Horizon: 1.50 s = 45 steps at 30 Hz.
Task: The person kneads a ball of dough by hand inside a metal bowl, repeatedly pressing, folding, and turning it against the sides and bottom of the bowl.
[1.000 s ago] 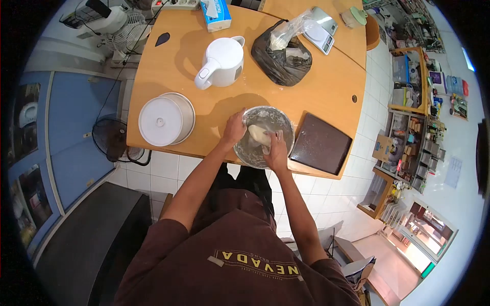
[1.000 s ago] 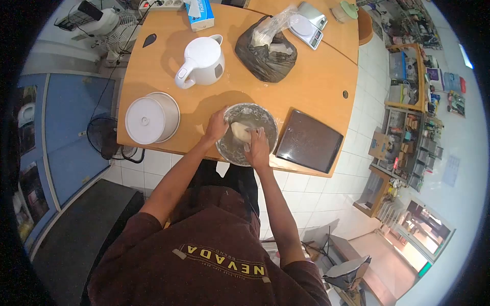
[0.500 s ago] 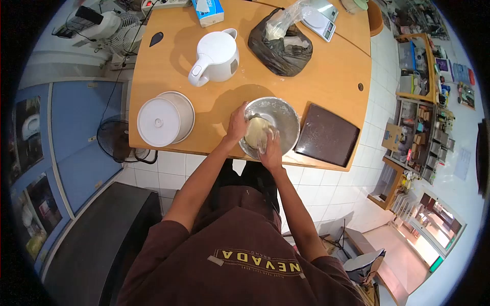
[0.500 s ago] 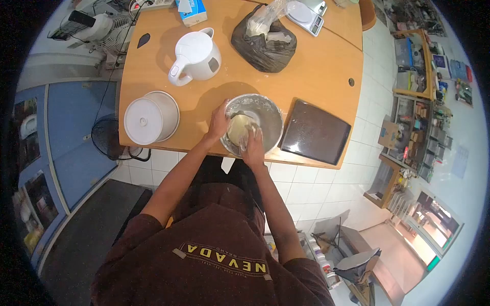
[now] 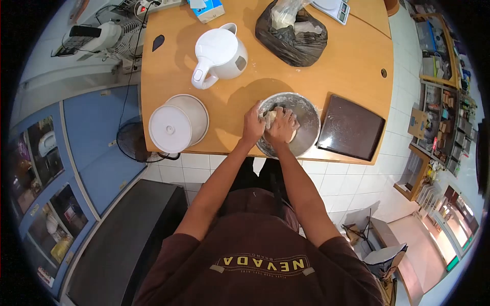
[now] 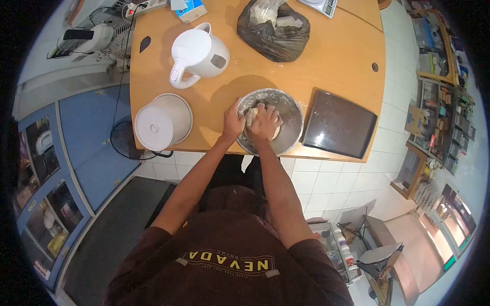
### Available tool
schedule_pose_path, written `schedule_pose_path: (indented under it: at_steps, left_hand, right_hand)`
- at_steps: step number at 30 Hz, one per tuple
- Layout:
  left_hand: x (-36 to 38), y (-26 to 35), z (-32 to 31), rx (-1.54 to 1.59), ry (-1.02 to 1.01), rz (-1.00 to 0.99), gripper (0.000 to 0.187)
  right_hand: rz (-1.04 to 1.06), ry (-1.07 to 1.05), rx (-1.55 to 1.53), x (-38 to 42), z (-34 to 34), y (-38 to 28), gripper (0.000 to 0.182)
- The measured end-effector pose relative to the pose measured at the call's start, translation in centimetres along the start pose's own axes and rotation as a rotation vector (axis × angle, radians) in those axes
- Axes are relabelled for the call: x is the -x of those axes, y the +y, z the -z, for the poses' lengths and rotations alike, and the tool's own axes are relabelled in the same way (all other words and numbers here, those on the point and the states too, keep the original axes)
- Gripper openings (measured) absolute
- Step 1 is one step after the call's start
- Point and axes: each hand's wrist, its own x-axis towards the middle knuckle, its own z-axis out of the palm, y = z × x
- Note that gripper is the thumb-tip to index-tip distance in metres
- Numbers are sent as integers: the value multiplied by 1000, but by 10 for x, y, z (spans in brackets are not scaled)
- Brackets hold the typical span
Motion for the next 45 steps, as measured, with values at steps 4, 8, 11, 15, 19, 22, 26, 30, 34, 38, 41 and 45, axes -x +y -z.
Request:
schedule_pose_path:
  at_steps: [4,8,11,15,19,22,26,30,34,38,41,45]
  left_hand:
    - [-2,0,1,44,-41,47,59]
    - [1,-10,-3,18,-14,11,60]
    - [-5,-7,-4,-4,-34,72,61]
    - [1,-5,-3,-30,11,143,61]
    - [0,0,-2,25,5,141,60]
    - [-2,-4,-6,25,-18,96,59]
    - [-4,-13,-10,-32,-27,13,58]
    - [-6,-5,-4,7,-65,53,58]
    - [-6,-8,-4,12,-78,53,58]
    - [-10,-16,-5,-24,-90,-1,60]
    - [-14,-12,-3,-38,-104,32,60]
    - [-12,-6,0,-23,-107,29,60]
  right_hand:
    - [-145,43,31,-16,-11,-4,41]
    - [-260,89,-39,-22,-14,-8,35]
    - [-345,78,-95,-27,-10,-9,37]
    - [-350,69,-356,-42,-25,31,47]
    - [-168,36,-327,-24,0,61,40]
    - [-103,-61,-285,-8,30,68,36]
    - [37,-139,-308,-5,43,84,31]
    - [145,-171,-418,-15,36,102,38]
    - [-65,-277,-465,-11,36,88,54]
    - [3,-263,-539,-7,39,72,72]
    - [-22,-267,-554,-9,40,72,73]
    - [-194,-25,-656,12,54,55,66]
